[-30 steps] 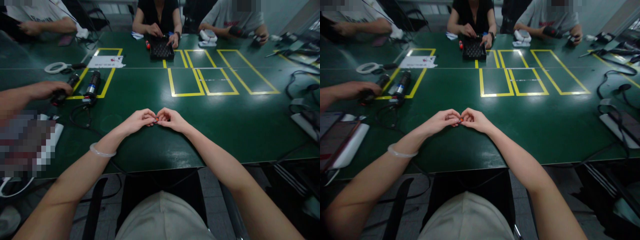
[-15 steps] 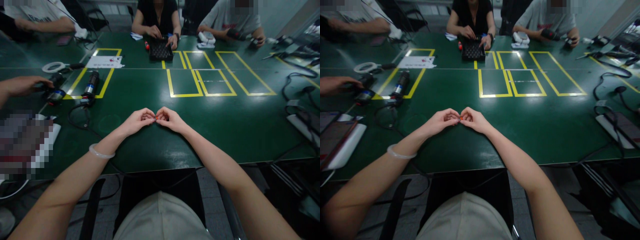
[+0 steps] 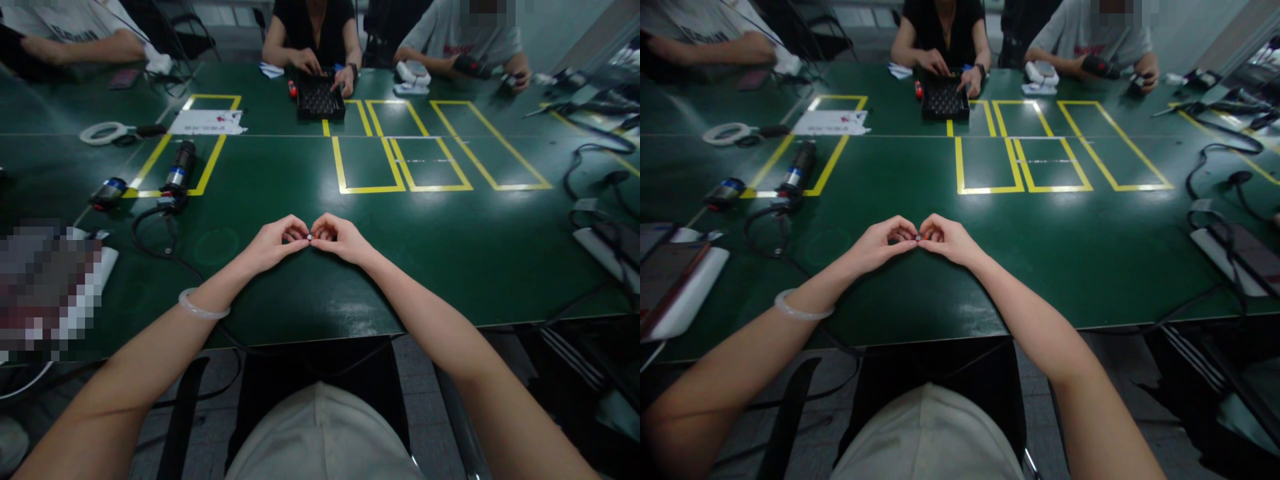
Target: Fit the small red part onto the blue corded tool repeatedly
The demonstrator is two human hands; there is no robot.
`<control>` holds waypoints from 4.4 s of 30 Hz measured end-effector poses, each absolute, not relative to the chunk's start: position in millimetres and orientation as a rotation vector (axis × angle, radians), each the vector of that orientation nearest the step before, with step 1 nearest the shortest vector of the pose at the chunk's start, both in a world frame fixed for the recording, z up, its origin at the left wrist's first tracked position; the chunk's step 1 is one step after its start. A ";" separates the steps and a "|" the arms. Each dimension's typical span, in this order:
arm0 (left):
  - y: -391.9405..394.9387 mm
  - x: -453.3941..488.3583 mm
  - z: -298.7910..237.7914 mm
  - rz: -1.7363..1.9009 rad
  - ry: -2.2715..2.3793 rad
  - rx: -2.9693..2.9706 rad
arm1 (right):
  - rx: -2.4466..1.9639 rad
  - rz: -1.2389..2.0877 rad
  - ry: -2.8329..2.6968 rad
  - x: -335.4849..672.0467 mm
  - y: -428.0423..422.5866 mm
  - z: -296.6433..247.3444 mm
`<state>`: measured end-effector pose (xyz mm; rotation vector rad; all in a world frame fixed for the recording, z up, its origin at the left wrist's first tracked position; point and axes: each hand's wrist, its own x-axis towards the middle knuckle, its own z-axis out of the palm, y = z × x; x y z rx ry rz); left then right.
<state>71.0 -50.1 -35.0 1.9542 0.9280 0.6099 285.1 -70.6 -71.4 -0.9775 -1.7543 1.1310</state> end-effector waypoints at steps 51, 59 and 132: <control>-46.9 66.1 -43.6 0.614 0.701 1.788 | -0.987 1.237 -1.724 289.4 -68.4 -70.6; -46.2 65.3 -44.3 0.617 0.709 1.831 | -0.931 1.271 -1.700 289.6 -66.6 -73.1; -48.0 66.0 -45.0 0.507 0.774 1.895 | -0.988 1.059 -1.816 284.0 -71.7 -70.0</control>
